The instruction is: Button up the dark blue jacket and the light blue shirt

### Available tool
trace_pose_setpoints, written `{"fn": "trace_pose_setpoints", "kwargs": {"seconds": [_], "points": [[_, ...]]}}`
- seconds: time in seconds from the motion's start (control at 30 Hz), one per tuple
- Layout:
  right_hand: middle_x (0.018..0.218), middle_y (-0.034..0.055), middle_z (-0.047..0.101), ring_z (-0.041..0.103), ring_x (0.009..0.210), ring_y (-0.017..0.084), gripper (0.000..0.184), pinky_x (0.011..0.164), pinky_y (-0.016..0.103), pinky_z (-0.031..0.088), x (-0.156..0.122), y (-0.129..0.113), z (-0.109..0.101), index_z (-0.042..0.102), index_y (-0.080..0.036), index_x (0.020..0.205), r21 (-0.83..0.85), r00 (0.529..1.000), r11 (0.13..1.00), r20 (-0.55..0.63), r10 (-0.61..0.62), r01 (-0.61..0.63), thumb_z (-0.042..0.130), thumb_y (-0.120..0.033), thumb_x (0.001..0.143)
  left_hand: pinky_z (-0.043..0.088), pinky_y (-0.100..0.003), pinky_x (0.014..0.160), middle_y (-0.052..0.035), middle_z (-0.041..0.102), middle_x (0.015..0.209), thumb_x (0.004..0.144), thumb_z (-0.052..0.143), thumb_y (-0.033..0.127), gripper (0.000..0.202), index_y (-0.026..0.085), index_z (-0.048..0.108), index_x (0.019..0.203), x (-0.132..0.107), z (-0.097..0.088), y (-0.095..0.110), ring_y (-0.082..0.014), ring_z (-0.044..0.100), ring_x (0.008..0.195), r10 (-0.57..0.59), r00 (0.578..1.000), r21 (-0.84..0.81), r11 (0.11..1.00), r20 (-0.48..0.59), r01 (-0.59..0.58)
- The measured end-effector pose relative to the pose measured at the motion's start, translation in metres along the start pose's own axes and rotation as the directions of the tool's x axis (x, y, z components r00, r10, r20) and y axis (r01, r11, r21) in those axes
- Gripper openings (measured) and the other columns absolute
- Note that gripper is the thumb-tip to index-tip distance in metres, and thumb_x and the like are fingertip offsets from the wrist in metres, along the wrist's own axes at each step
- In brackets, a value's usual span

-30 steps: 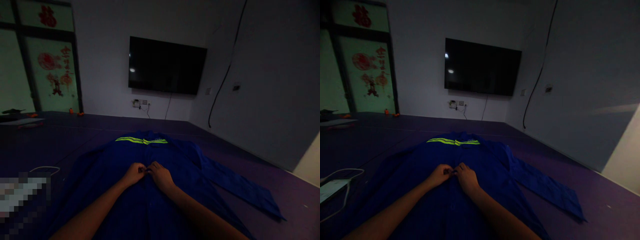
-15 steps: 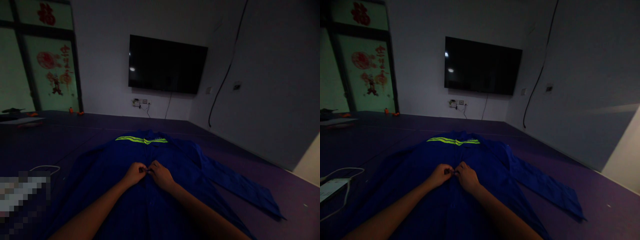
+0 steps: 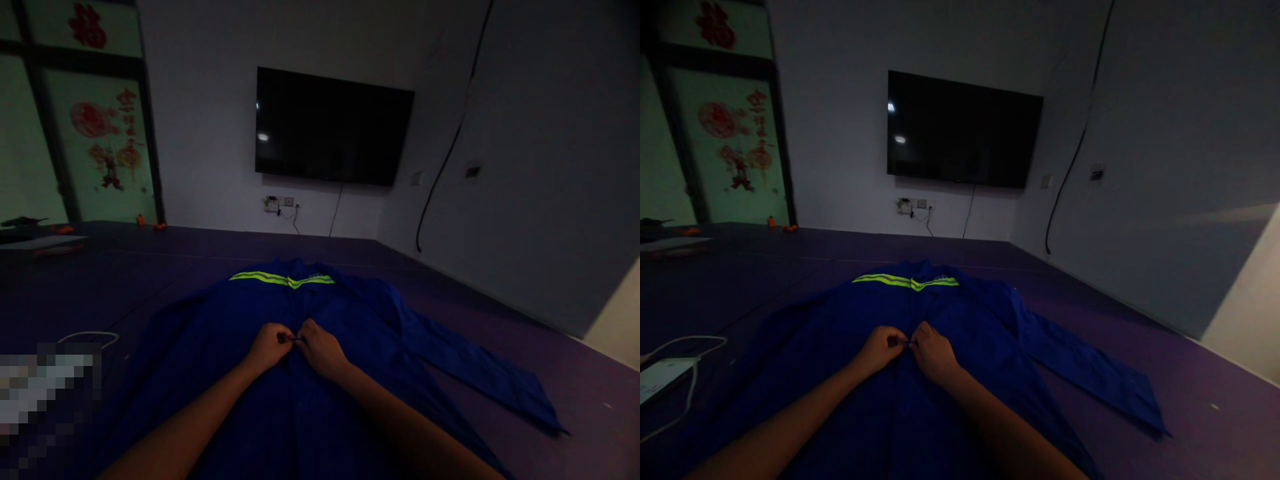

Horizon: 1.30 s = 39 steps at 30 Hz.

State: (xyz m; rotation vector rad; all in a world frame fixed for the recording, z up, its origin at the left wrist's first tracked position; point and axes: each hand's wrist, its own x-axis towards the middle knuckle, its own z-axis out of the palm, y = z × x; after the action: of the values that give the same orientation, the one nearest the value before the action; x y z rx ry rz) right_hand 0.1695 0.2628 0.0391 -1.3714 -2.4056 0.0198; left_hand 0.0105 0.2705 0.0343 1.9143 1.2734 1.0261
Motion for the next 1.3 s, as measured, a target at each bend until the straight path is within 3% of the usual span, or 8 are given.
{"fn": "trace_pose_setpoints", "kwargs": {"seconds": [0.17,0.43,0.63,0.7,0.83,1.03,1.13,1.3], "points": [[0.101,0.0045,0.052,0.056,0.087,0.015,0.015,0.072,0.025,0.045,-0.001,0.000,0.000,0.054,-0.019,0.093,0.024,1.000,1.000,-0.004,-0.019,0.019,0.040,-0.023,0.088,0.041,-0.024,0.060,-0.0040,0.065,0.068,0.063,0.051,0.018,0.016,0.013,0.065,0.068,0.000,0.003,-0.002,-0.0143,0.057,0.063,-0.008,0.999,0.002,1.000,-0.050,0.008],[0.103,0.0046,0.053,0.057,0.088,0.015,0.015,0.070,0.025,0.046,-0.003,-0.001,-0.002,0.053,-0.019,0.094,0.060,0.997,0.998,-0.083,0.005,0.000,0.038,-0.020,0.089,0.037,-0.021,0.056,0.0012,0.056,0.060,0.062,0.052,0.014,0.009,0.013,0.058,0.067,0.001,0.001,0.000,-0.0096,0.050,0.057,-0.012,1.000,-0.092,0.996,-0.022,0.010],[0.103,0.0050,0.056,0.057,0.090,0.016,0.019,0.072,0.027,0.047,-0.004,0.002,-0.004,0.053,-0.021,0.095,0.129,0.972,0.988,-0.208,0.106,-0.080,0.035,-0.020,0.090,0.033,-0.020,0.048,0.0032,0.054,0.053,0.062,0.062,0.038,0.026,0.014,0.053,0.064,-0.003,-0.005,0.012,-0.0078,0.046,0.048,-0.134,0.988,-0.082,0.987,0.080,0.140],[0.104,0.0052,0.056,0.057,0.091,0.016,0.021,0.074,0.028,0.047,-0.005,0.003,-0.006,0.053,-0.021,0.098,0.172,0.955,0.981,-0.263,0.135,-0.091,0.035,-0.020,0.090,0.029,-0.020,0.042,0.0032,0.053,0.049,0.061,0.062,0.048,0.035,0.014,0.052,0.061,-0.008,-0.008,0.021,-0.0066,0.042,0.041,-0.220,0.952,-0.030,0.972,0.214,0.231],[0.104,0.0053,0.058,0.057,0.091,0.016,0.023,0.076,0.028,0.046,-0.008,0.003,-0.016,0.054,-0.020,0.104,0.261,0.921,0.963,-0.355,0.158,-0.064,0.036,-0.023,0.089,0.021,-0.019,0.035,0.0027,0.052,0.043,0.059,0.061,0.057,0.045,0.014,0.050,0.052,-0.020,-0.018,0.046,-0.0041,0.035,0.032,-0.320,0.815,0.072,0.942,0.482,0.328],[0.085,0.0035,0.062,0.056,0.068,0.013,0.024,0.067,0.025,0.044,-0.027,-0.011,-0.043,0.059,-0.019,0.097,0.259,0.926,0.965,-0.358,0.121,-0.026,0.041,-0.031,0.087,0.019,-0.019,0.033,0.0023,0.051,0.040,0.055,0.067,0.053,0.043,0.014,0.052,0.048,-0.040,-0.026,0.062,-0.0030,0.033,0.029,-0.346,0.673,0.083,0.917,0.654,0.391],[0.072,0.0022,0.061,0.054,0.061,0.012,0.025,0.059,0.023,0.040,-0.050,-0.021,-0.050,0.061,-0.019,0.086,0.180,0.953,0.983,-0.302,0.020,0.037,0.043,-0.036,0.086,0.019,-0.018,0.032,0.0032,0.050,0.038,0.056,0.067,0.046,0.037,0.014,0.052,0.047,-0.049,-0.025,0.058,-0.0031,0.033,0.030,-0.329,0.654,0.047,0.911,0.682,0.409],[0.072,0.0028,0.063,0.057,0.065,0.013,0.027,0.060,0.022,0.039,-0.088,-0.027,-0.044,0.062,-0.019,0.083,0.108,0.959,0.955,-0.089,-0.269,0.277,0.045,-0.040,0.086,0.020,-0.018,0.032,0.0026,0.053,0.043,0.059,0.061,0.036,0.025,0.015,0.051,0.051,-0.055,-0.020,0.049,-0.0041,0.037,0.031,-0.348,0.679,-0.011,0.886,0.646,0.464]]}}
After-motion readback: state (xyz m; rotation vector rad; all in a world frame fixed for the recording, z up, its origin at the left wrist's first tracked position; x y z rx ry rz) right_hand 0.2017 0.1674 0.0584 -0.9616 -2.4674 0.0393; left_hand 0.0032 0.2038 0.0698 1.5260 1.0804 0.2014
